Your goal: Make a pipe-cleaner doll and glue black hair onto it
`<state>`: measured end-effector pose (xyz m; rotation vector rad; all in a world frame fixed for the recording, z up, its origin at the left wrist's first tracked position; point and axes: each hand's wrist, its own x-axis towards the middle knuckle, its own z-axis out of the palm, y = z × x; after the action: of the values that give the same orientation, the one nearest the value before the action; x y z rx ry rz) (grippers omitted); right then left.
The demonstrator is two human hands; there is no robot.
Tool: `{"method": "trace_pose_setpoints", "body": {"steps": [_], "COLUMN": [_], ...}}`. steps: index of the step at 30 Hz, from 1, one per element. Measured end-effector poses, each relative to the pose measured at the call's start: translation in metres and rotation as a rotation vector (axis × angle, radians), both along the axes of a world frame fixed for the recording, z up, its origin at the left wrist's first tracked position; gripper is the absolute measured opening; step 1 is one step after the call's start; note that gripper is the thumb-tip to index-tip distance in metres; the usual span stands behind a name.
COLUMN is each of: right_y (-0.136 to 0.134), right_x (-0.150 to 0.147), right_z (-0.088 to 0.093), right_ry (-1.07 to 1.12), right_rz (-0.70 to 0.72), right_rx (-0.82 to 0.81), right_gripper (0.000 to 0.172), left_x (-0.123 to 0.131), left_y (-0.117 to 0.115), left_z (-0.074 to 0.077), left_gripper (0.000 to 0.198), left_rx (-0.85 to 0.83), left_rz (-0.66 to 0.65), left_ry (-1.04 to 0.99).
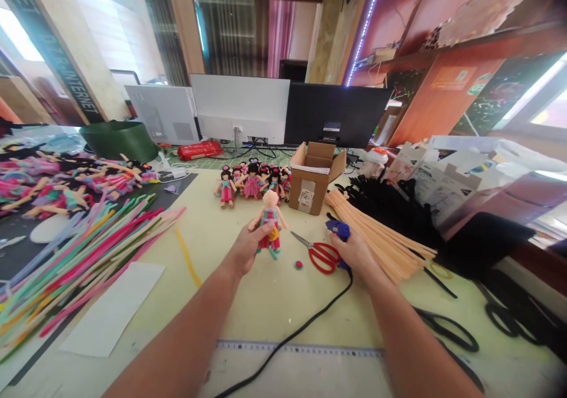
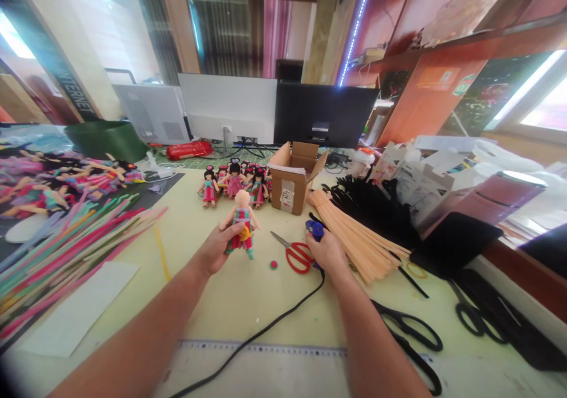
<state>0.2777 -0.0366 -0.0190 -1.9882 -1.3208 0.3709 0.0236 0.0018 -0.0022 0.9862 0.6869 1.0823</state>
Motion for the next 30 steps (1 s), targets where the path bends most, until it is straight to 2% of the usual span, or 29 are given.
{"method": "trace_pose_setpoints", "body": {"steps": [4, 7, 9, 10, 12, 14, 16, 20, 24, 30], "right_y": [-0.014, -0.028, -0.034, -0.036, -0.034, -0.028, -0.02, -0.009, -0.003, 0.002], "right_x": [0.011, 0.015, 0.007, -0.001, -0.02, -0.04, -0.055, -0.064, -0.063, -0.064], "right_z": [0.009, 0.028, 0.04, 0.045, 0.048, 0.044, 0.035, 0.02, 0.018, 0.013], "right_ry": [-0.037, -0.18, -0.245, -0.232, -0.23, -0.28, -0.304, -0.332, -0.37, -0.404], "right_rz": [0.05, -0.052, -0.067, 0.01, 0.253, 0.44, 0.514, 0.575, 0.648, 0.676], "right_rx": [-0.078, -0.006, 0.105, 0.144, 0.098, -0.062, -0.158, -0.245, -0.3, -0.357], "right_gripper": [0.04, 0.055, 0.043, 0.034, 0.024, 0.022, 0.022, 0.023, 0.022, 0.018], "left_x": [0.0, -0.004, -0.006, -0.007, -0.007, -0.006, -0.006, -0.007, -0.007, -0.009], "left_y": [0.001, 0.004, 0.005, 0.006, 0.005, 0.003, 0.001, 0.001, 0.003, 0.004], "left_z": [0.008, 0.01, 0.008, 0.006, 0.001, -0.003, -0.005, -0.003, -0.002, -0.011], "left_gripper": [0.037, 0.042, 0.043, 0.043, 0.042, 0.041, 0.04, 0.042, 0.041, 0.037], "left_rx": [-0.004, -0.016, -0.021, -0.021, -0.021, -0.024, -0.027, -0.028, -0.033, -0.016], "left_rz": [-0.029, -0.039, -0.025, -0.017, -0.014, -0.03, -0.052, -0.057, -0.058, -0.076], "left_ry": [-0.016, 0.019, 0.027, 0.02, 0.007, 0.008, 0.022, 0.043, 0.055, 0.027]}}
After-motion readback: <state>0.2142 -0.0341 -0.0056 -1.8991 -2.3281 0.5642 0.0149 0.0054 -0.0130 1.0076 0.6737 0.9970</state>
